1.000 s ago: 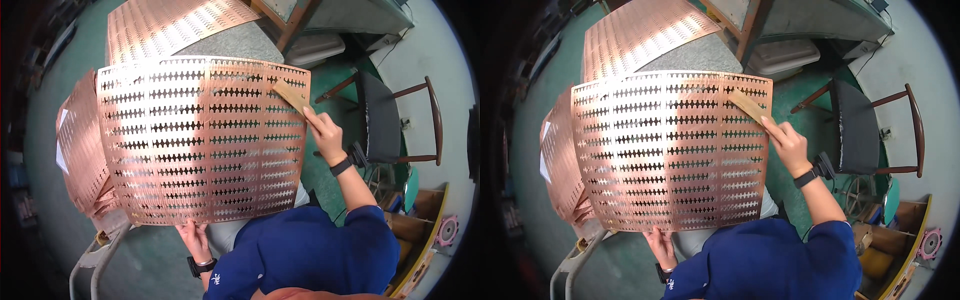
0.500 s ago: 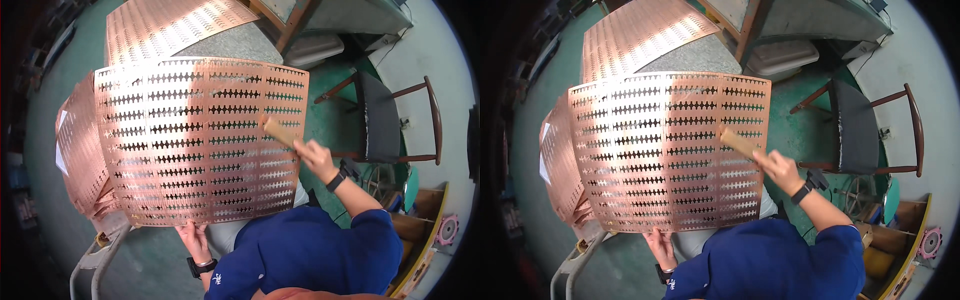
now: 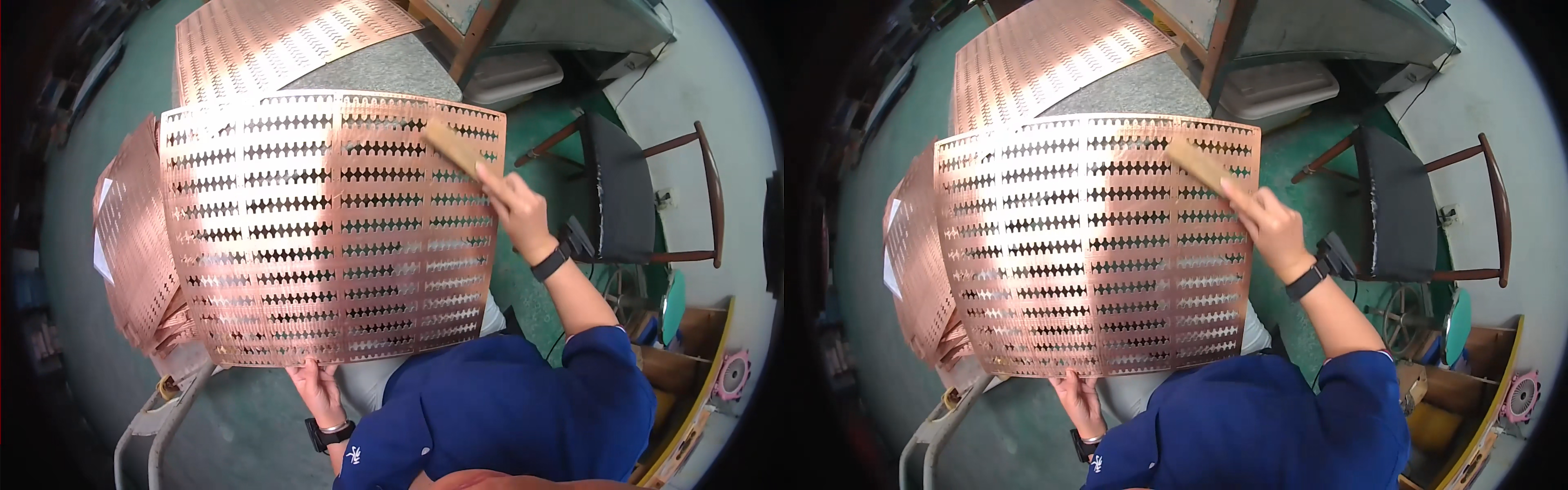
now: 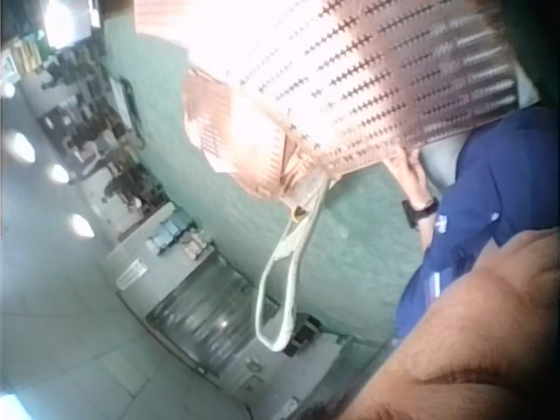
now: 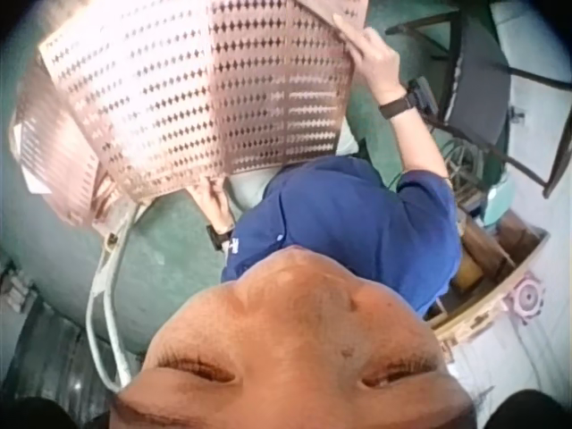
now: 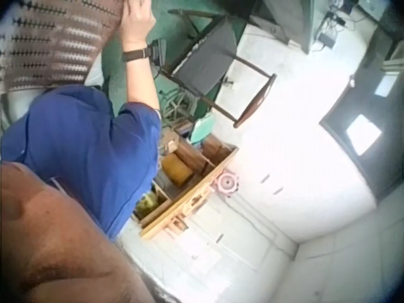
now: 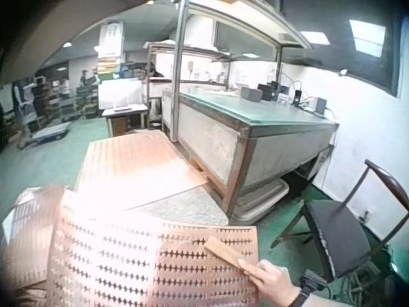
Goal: Manually brushing or cleaning a series of perforated copper sheets using a small brush.
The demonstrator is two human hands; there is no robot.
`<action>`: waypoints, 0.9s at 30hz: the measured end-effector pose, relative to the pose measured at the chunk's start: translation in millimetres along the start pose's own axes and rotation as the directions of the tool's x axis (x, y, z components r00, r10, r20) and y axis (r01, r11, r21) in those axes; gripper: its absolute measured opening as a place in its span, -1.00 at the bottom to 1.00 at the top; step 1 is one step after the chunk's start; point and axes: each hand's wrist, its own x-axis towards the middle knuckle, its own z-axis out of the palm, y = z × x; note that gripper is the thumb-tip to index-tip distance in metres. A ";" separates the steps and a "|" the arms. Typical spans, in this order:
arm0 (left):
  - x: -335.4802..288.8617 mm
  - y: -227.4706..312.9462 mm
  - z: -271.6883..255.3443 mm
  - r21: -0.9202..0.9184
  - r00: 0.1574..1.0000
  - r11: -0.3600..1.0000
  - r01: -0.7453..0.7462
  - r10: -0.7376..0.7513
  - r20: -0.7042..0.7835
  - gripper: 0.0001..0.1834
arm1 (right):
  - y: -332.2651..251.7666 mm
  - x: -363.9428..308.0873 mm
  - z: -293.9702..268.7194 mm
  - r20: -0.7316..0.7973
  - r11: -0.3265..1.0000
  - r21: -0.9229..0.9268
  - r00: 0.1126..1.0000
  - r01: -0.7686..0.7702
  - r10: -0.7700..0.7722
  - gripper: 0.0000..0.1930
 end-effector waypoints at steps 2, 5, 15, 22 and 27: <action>0.0 -0.8 -2.1 -0.016 1.000 1.000 0.003 -0.004 -0.009 -0.42 | -2.3 3.3 1.5 -0.047 0.999 -0.002 0.998 -0.051 0.051 -0.45; 0.6 -1.7 -8.9 0.004 1.000 1.000 0.005 -0.005 0.005 -0.41 | -0.6 -25.4 -0.5 0.035 0.997 -0.056 0.998 0.046 -0.044 -0.46; 1.5 -3.0 -10.6 -0.007 1.000 1.000 -0.010 0.010 -0.003 -0.41 | -1.6 -13.5 -17.6 0.070 0.980 -0.173 0.994 0.095 -0.084 -0.37; 3.5 -5.7 -23.2 -0.030 0.997 0.999 0.026 -0.024 0.070 -0.32 | -11.2 -3.8 -20.6 0.039 0.963 -0.259 0.997 0.079 -0.071 -0.36; 3.1 -10.5 -28.3 -0.056 0.996 0.998 0.005 0.000 0.088 -0.32 | -12.0 -14.3 -13.0 0.006 0.984 -0.180 1.000 0.012 -0.011 -0.44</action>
